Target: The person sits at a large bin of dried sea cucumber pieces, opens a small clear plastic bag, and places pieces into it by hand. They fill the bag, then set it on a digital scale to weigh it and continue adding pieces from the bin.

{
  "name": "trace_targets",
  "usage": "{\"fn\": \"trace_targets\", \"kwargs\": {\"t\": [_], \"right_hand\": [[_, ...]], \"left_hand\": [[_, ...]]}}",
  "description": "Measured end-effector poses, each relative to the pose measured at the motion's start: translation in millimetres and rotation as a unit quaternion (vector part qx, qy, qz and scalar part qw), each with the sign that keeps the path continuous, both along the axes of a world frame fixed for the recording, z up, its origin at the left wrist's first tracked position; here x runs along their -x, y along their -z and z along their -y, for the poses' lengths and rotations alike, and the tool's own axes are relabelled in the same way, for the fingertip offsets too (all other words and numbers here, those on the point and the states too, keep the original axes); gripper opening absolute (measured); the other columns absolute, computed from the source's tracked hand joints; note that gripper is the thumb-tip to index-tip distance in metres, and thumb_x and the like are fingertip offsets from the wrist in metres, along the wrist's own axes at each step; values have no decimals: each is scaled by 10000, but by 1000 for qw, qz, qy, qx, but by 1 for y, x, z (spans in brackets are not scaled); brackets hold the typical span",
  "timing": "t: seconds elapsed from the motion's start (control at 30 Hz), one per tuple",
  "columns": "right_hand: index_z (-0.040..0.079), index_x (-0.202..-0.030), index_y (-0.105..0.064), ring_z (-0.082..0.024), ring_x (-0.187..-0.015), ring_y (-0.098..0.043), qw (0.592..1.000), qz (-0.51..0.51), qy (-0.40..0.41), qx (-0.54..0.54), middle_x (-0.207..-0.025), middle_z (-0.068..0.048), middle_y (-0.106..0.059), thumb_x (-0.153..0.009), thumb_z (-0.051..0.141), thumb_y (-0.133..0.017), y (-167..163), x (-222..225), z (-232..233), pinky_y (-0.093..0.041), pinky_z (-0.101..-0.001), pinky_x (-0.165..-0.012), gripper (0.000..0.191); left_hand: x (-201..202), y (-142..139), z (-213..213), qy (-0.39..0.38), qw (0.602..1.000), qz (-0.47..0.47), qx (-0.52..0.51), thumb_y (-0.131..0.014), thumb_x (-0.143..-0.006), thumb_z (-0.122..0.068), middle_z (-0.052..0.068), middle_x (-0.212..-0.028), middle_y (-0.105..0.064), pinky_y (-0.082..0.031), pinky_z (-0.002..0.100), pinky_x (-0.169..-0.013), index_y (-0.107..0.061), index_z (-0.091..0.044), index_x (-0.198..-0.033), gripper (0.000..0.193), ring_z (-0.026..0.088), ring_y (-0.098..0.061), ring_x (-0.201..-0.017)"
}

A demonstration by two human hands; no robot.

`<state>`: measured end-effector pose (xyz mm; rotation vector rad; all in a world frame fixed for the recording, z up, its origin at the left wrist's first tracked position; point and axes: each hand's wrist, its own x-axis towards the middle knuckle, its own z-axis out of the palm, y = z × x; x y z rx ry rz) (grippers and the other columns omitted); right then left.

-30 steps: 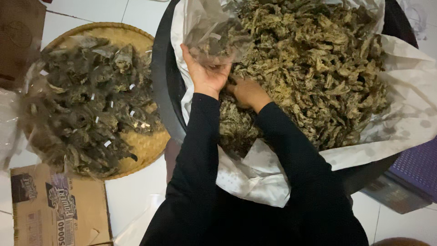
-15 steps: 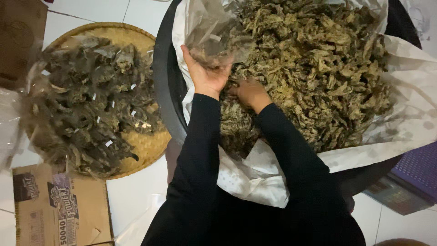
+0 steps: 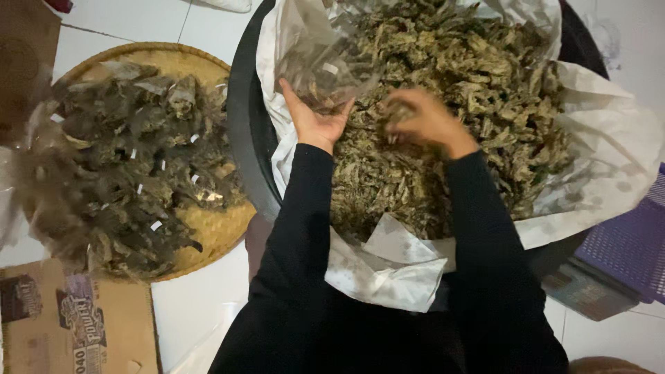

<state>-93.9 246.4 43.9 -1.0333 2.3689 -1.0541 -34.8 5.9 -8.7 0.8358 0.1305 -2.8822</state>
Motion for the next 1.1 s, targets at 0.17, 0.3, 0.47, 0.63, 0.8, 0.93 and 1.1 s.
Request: {"fn": "trace_targets", "kwargs": {"t": [0.17, 0.3, 0.47, 0.63, 0.8, 0.93, 1.1], "right_hand": [[163, -1294, -624, -178, -1136, -708, 935, 41, 186, 298, -1276, -30, -659, -988, -1, -775, -79, -10, -13, -648, -365, -876, 379], [163, -1307, -603, -212, -1022, -691, 861, 43, 131, 490, -1158, -48, -624, -1088, -39, -763, -105, -21, 10, -635, -351, -761, 339], [214, -1332, -556, -220, -1132, -711, 930, -124, 118, 325, -1251, -36, -637, -1020, 52, -794, -102, -38, 51, -658, -379, -897, 425], [229, -1382, -553, -324, -1294, -623, 941, -313, 63, 112, -1354, -117, -591, -919, 75, -866, -99, -41, 61, -546, -469, -1100, 580], [141, -1484, -431, -375, -1333, -553, 963, -267, 1, 36, -1466, -170, -531, -805, 129, -911, -116, -32, 54, -490, -490, -1090, 832], [79, -1371, -459, -324, -1209, -606, 965, -263, 0, -6, -1313, -193, -550, -768, 171, -943, -130, -29, 50, -541, -449, -1025, 779], [41, -1112, -632, -236, -930, -718, 975, -213, 24, -61, -1022, -107, -718, -852, 266, -905, -134, -20, 51, -584, -399, -820, 440]], "left_hand": [[4, -5, -18, 27, 996, 86, -28, -667, -847, -721, 228, -1649, -167, -334, 634, -1237, -123, -254, -1648, 1075, 458, -287, -1541], [5, 5, -31, 57, 998, 31, 2, -627, -811, -754, 194, -1608, -292, -354, 638, -1168, -238, -198, -1608, 1047, 434, -344, -1478], [9, 20, -33, 52, 995, -86, 9, -563, -805, -783, 182, -1563, -396, -419, 637, -1101, -324, -149, -1570, 1023, 415, -441, -1393], [10, 24, -32, 29, 999, -6, 15, -523, -865, -786, 197, -1576, -397, -444, 602, -1143, -309, -178, -1584, 966, 410, -455, -1410], [11, 26, -33, 40, 998, -23, 31, -540, -818, -823, 184, -1553, -419, -412, 564, -1120, -312, -131, -1595, 1065, 387, -468, -1377], [8, 15, -35, 30, 998, 62, 10, -560, -829, -777, 161, -1631, -274, -355, 595, -1197, -182, -239, -1621, 1029, 378, -375, -1465], [-5, -12, -38, 98, 985, 99, 102, -417, -788, -859, 149, -1693, -77, -299, 729, -1160, -67, -309, -1639, 1072, 438, -189, -1526]]}}
